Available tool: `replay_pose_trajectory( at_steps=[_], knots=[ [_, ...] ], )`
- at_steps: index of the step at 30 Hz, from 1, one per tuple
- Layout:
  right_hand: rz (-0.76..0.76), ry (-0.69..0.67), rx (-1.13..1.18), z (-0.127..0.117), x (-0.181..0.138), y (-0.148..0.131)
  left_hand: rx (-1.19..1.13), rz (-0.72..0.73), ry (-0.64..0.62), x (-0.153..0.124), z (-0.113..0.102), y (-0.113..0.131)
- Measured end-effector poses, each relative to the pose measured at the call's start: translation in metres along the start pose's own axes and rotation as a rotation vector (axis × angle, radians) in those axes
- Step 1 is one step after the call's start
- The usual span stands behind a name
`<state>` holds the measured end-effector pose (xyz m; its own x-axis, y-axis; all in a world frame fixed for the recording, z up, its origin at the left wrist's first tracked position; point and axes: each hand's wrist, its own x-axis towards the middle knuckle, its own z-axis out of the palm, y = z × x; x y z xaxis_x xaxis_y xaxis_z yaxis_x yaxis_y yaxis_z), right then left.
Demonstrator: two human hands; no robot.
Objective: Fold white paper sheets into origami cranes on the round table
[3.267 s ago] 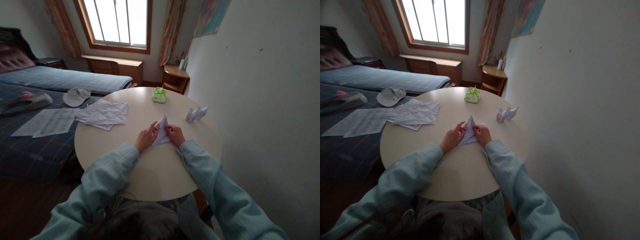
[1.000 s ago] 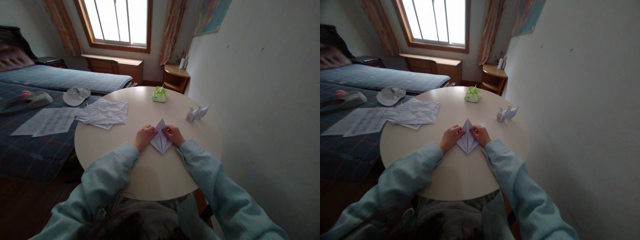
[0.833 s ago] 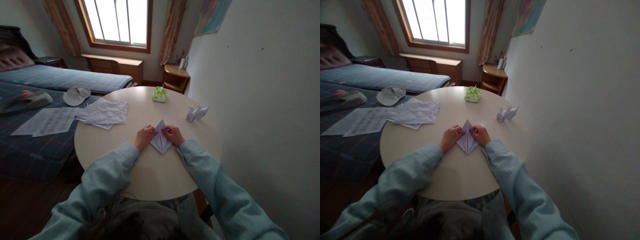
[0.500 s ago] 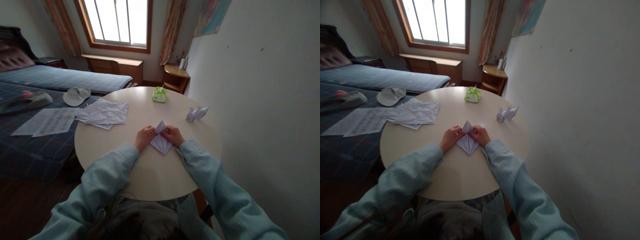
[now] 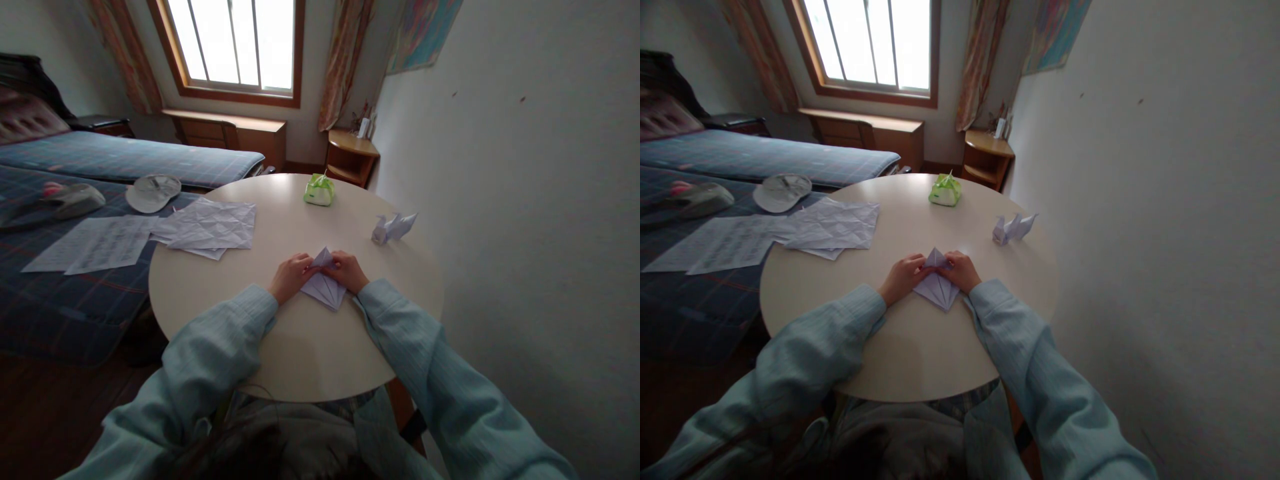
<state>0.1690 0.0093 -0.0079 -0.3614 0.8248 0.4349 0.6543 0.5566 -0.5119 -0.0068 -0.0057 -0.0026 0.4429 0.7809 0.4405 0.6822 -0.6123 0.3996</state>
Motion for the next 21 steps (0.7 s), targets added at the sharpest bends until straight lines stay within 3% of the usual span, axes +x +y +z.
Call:
replay_pose_trajectory(
  at_steps=[13, 21],
  knots=[
    [-0.035, -0.018, 0.099, -0.0005, -0.0007, -0.0009, -0.033, 0.008, -0.006, 0.0001, -0.0021, -0.0002],
    [-0.061, -0.017, 0.113, -0.0005, -0.0007, -0.0019, -0.025, 0.087, 0.079, -0.0008, -0.003, 0.0032]
  ],
)
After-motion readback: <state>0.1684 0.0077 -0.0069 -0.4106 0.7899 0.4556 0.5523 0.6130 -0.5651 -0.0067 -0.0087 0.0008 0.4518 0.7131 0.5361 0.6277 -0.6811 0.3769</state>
